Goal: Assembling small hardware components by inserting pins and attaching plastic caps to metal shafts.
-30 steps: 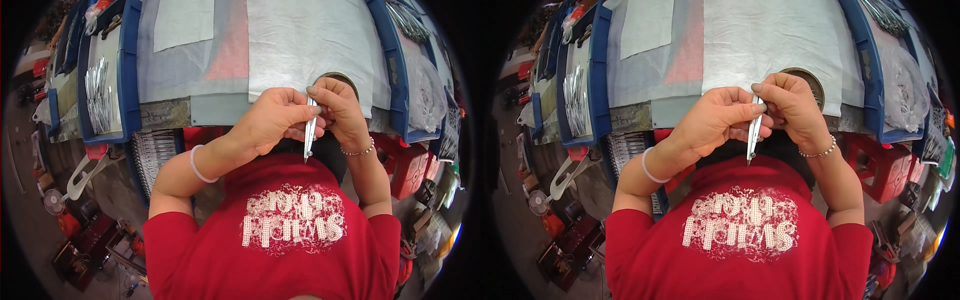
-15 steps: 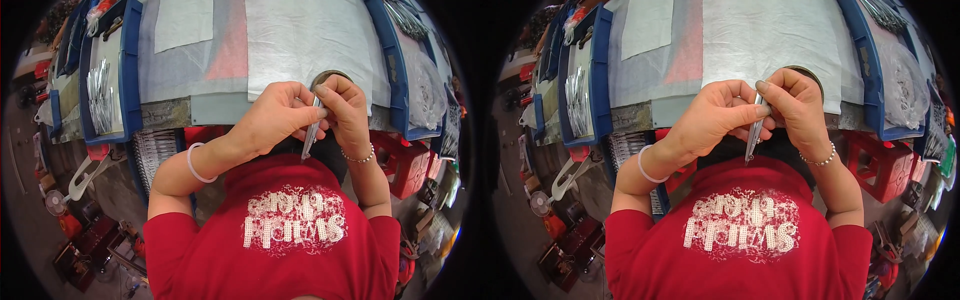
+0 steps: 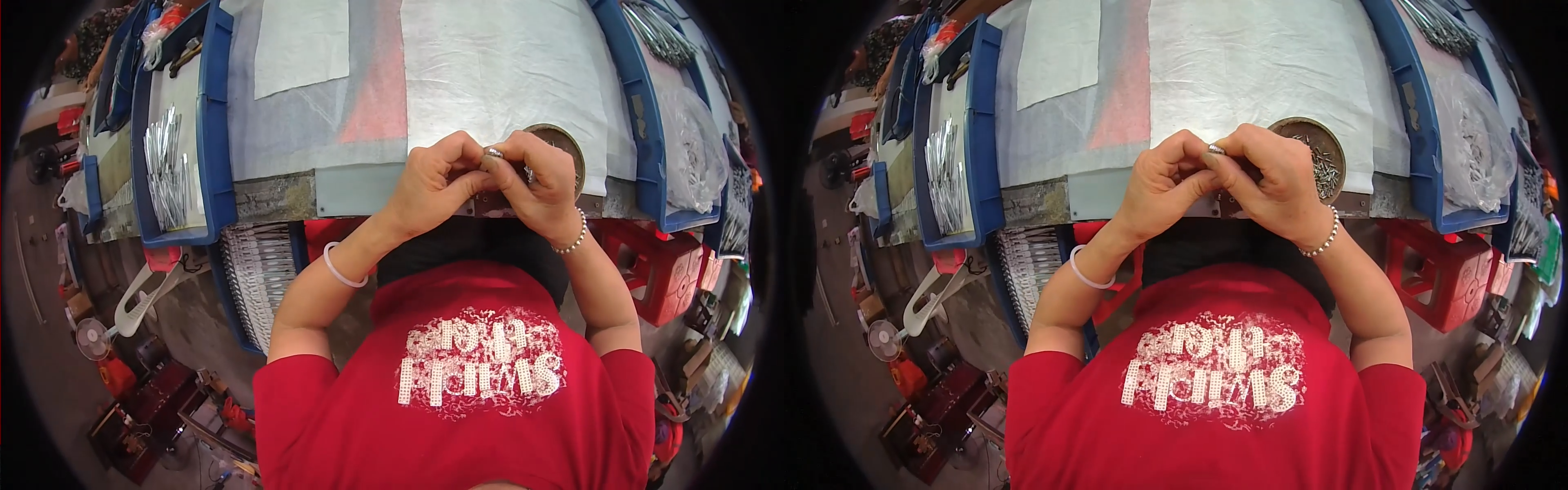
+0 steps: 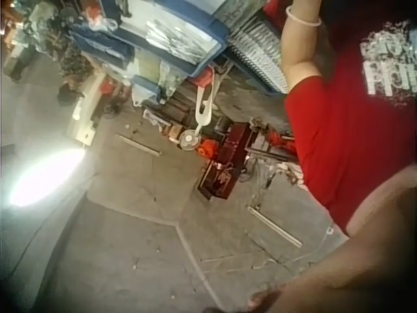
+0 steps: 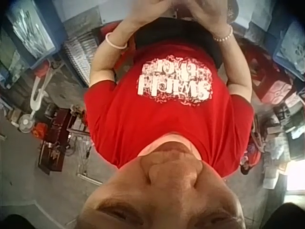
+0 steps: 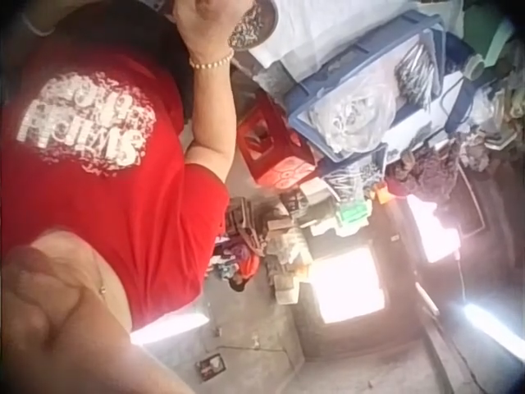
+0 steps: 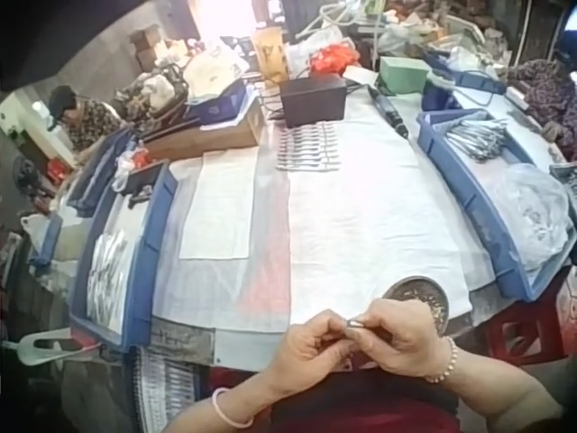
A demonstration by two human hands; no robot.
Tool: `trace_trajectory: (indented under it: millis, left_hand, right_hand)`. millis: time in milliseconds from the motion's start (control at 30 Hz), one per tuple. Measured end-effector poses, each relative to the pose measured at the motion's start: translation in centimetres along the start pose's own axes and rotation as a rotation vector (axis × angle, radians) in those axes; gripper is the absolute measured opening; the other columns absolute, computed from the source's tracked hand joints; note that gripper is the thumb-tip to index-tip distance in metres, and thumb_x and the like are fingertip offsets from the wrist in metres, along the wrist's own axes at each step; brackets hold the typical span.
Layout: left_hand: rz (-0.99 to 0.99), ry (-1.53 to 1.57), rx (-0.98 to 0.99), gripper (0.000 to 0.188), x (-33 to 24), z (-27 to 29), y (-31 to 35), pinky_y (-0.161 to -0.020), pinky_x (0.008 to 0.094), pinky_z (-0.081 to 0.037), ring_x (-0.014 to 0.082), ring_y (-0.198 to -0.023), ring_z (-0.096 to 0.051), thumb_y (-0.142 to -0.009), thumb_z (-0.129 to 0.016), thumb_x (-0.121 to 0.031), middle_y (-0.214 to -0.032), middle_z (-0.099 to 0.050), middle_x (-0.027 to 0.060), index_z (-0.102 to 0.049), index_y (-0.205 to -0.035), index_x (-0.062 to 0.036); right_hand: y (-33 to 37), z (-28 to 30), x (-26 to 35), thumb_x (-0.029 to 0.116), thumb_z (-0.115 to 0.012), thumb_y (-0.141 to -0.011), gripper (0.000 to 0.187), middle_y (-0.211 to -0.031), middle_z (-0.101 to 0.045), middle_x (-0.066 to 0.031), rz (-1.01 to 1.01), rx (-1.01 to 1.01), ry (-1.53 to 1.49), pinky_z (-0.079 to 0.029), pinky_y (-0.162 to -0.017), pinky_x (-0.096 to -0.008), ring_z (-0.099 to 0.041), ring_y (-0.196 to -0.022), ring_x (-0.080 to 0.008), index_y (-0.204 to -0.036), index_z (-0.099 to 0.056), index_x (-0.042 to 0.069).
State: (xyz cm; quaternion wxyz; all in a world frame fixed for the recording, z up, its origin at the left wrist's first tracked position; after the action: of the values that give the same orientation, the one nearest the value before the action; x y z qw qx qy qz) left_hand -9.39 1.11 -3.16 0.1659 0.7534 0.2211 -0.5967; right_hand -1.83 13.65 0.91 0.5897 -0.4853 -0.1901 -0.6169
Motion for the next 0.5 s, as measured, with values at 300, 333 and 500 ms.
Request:
trace_trajectory:
  millis: [300, 333, 500]
  left_hand:
    - [-0.047, -0.098, -0.009, 0.012, 0.49, 0.56, 0.68, -0.057, 0.02, -0.043, 0.0026, -0.066, -0.053, -0.081, -0.065, -0.002, -0.069, -0.062, 0.0026, -0.054, -0.084, -0.0008]
    - [-0.047, -0.112, -0.008, 0.012, 0.48, 0.63, 0.72, -0.057, 0.02, -0.043, 0.0026, -0.066, -0.053, -0.081, -0.065, -0.002, -0.068, -0.061, 0.0028, -0.054, -0.084, -0.0009]
    - [-0.058, -0.163, 0.0, 0.012, 0.53, 0.89, 0.51, -0.057, 0.0198, -0.043, 0.0025, -0.065, -0.053, -0.081, -0.066, -0.003, -0.068, -0.061, 0.0034, -0.054, -0.085, -0.001]
  right_hand:
    - [0.23, -0.62, 0.52, 0.004, -0.065, -0.077, 0.006, -0.063, -0.052, -0.0076, 0.09, 0.032, 0.041, -0.039, -0.045, -0.0295, -0.053, -0.05, -0.0205, -0.08, -0.06, 0.002]
    - [0.24, -0.68, 0.5, 0.004, -0.065, -0.077, 0.006, -0.062, -0.051, -0.0075, 0.097, 0.026, 0.039, -0.039, -0.044, -0.0297, -0.052, -0.049, -0.0207, -0.079, -0.06, 0.003]
    - [0.08, -0.77, 0.21, 0.004, -0.066, -0.077, 0.006, -0.061, -0.05, -0.0074, 0.111, 0.002, 0.025, -0.038, -0.044, -0.03, -0.052, -0.049, -0.0211, -0.079, -0.06, 0.003]
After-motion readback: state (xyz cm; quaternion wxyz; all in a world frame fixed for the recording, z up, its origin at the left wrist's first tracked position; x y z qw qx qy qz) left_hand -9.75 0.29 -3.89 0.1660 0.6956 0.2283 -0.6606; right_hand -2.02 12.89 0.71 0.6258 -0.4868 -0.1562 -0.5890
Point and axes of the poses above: each hand's wrist, its own y-axis away from the middle knuckle, its own z-axis out of the back of the hand, x = y × z, the point moved 3 cm from there along -y, towards the middle knuckle
